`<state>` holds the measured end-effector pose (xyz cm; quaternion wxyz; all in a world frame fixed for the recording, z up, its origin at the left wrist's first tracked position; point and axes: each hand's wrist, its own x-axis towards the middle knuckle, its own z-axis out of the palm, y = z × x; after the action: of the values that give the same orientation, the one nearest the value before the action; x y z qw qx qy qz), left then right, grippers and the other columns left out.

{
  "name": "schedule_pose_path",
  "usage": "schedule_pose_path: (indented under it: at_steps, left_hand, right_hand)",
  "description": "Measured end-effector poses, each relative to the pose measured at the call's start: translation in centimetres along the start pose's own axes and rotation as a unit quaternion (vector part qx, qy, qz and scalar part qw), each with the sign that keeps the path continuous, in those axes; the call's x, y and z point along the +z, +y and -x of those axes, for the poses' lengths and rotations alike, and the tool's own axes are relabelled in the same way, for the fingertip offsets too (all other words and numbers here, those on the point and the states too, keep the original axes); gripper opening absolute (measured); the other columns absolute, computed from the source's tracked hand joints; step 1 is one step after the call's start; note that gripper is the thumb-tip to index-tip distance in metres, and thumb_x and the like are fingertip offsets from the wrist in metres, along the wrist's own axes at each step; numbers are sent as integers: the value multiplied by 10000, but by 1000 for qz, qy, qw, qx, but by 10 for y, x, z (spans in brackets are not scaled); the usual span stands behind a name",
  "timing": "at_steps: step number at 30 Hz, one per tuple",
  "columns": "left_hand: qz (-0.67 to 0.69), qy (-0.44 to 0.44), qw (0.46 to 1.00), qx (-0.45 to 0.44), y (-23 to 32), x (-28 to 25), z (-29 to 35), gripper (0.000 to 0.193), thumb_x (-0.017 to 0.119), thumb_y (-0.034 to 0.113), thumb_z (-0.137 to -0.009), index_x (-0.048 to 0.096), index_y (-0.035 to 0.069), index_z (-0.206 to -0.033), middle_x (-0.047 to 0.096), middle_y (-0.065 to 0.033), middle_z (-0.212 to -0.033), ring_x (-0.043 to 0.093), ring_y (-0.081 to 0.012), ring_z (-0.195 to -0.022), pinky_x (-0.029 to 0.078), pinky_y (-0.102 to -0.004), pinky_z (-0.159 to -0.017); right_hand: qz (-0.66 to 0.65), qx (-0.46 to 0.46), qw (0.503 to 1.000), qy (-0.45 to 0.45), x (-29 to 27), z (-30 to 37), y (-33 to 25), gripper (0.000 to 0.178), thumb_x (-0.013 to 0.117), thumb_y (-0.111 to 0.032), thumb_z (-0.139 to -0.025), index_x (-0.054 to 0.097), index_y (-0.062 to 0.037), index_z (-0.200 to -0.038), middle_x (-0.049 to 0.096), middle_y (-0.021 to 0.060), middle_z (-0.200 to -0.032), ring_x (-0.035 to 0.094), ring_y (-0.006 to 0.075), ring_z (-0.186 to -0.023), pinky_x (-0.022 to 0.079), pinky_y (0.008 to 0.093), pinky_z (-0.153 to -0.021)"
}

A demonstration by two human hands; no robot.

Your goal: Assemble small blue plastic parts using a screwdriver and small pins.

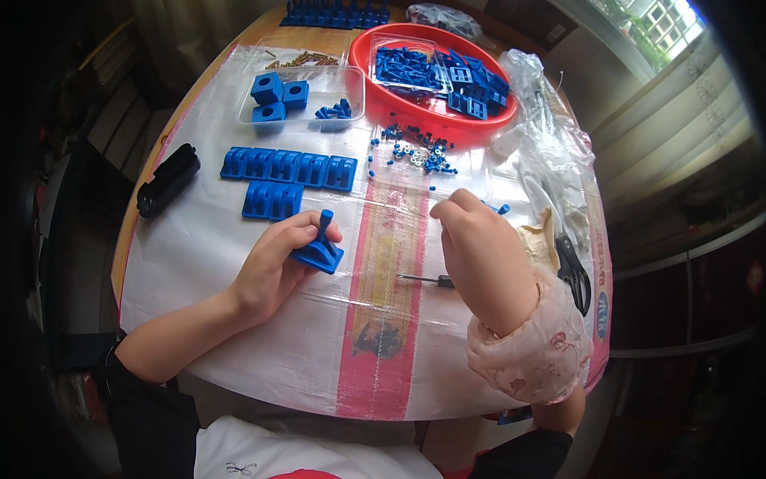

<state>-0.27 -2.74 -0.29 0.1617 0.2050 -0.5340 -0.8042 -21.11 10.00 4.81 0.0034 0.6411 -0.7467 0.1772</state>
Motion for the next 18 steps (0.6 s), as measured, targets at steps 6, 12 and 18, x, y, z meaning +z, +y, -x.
schedule_pose_path:
  at_steps: [6,12,18]
  left_hand:
    - [-107,-20,994,-26,-1,-1,-3,327,382,336,-976,595,89,-991,585,3,-913,524,-32,-829,396,-187,-704]
    - [-108,-34,994,9,-3,0,-3,298,362,308,-941,566,92,-972,625,-40,-1023,520,-61,-849,400,-209,-703]
    - [-72,3,996,48,-6,1,-2,237,355,258,-902,523,94,-932,622,-71,-1071,519,-90,-868,405,-219,-723]
  right_hand:
    - [21,-46,998,43,9,-48,0,126,567,19,-824,660,-7,-905,642,158,-930,635,368,-850,516,438,-764]
    - [16,-72,996,57,20,-101,1,132,571,16,-842,678,26,-916,670,187,-926,642,359,-895,506,405,-822]
    - [8,-98,994,56,40,-150,-2,168,541,-2,-857,695,14,-924,679,183,-924,651,346,-901,508,405,-839]
